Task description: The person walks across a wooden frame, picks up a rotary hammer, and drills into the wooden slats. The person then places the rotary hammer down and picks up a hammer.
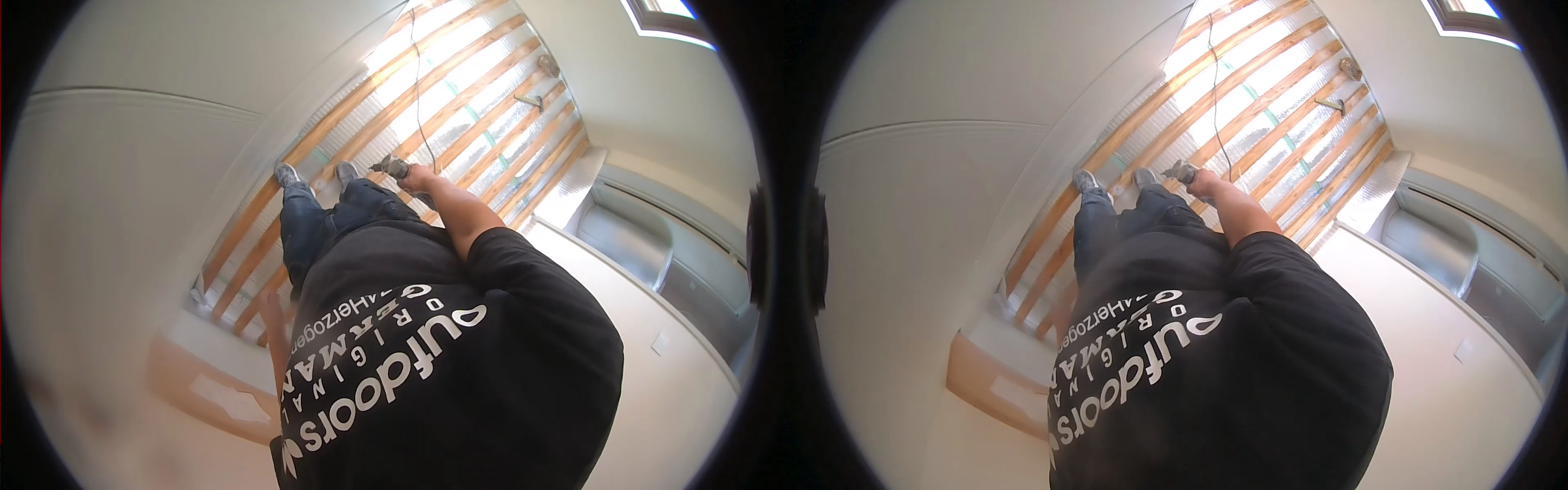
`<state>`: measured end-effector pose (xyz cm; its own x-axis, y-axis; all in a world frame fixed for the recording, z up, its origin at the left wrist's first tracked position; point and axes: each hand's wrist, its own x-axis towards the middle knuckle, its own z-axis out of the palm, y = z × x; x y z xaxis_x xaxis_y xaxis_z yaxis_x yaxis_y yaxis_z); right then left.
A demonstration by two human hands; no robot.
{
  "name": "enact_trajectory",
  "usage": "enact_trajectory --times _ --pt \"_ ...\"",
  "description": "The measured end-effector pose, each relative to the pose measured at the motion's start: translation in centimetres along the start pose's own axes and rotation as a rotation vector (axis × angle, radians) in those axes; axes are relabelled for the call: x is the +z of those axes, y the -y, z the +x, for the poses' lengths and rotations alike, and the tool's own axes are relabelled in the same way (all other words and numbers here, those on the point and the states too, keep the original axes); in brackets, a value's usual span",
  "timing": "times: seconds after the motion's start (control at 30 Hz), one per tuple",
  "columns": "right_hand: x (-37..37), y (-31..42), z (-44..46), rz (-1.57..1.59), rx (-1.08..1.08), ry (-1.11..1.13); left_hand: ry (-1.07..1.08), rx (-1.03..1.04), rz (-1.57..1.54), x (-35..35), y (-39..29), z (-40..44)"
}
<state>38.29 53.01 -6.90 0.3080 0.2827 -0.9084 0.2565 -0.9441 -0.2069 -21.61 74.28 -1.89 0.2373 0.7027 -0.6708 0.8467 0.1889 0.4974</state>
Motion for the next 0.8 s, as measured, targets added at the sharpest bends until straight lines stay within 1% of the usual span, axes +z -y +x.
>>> enact_trajectory --times 0.07,0.13,0.17,0.27,0.33,0.37,0.47,0.53,0.57,0.6,0.67,0.73,0.77,0.8 --pt "0.8 -0.8 0.6 -0.052 -0.035 -0.045 -0.068 0.121 -0.056 1.2 1.0 0.6" --pt "1.1 -0.9 0.6 -0.084 -0.092 -0.123 -0.017 0.18 0.107 1.5 1.5 1.4" --pt "1.0 -0.8 1.0 -0.076 -0.102 -0.116 0.012 0.209 0.188 1.7 1.6 2.0" --pt "0.8 -0.4 1.4 -0.041 -0.112 -0.096 0.025 -0.138 -0.161 2.2 -1.6 1.1" --pt "0.7 0.4 1.1 -0.016 -0.113 -0.093 0.035 0.074 -0.06 2.6 3.1 2.2" --pt "1.4 -0.3 2.1 0.049 -0.091 -0.101 0.033 0.178 -0.008 2.4 4.9 2.5" --pt "-0.5 1.7 -0.7 0.068 -0.118 -0.062 -0.038 -0.01 -0.136 1.2 4.6 1.2" --pt "-0.3 1.3 0.3 0.195 -0.116 -0.05 -0.087 -0.089 -0.19 0.0 0.1 -1.2" --pt "-0.8 1.8 -0.2 0.181 -0.102 -0.012 -0.112 -0.134 -0.213 -0.6 -2.0 -2.3" --pt "-1.7 2.4 -0.7 0.166 -0.088 0.023 -0.076 -0.124 -0.192 -0.4 -1.0 -2.1" --pt "-0.8 2.2 0.1 0.12 -0.081 -0.001 -0.008 -0.092 -0.157 0.6 2.9 -1.0" --pt "-0.1 1.6 1.2 0.079 -0.089 -0.062 0.005 0.034 0.032 0.9 2.8 -1.5" --pt "0.1 1.1 1.7 0.059 -0.093 -0.058 0.014 0.095 0.127 1.3 2.6 -1.8" --pt "0.2 0.8 1.6 0.065 -0.094 -0.06 0.0 0.134 0.126 1.3 2.9 -2.4"
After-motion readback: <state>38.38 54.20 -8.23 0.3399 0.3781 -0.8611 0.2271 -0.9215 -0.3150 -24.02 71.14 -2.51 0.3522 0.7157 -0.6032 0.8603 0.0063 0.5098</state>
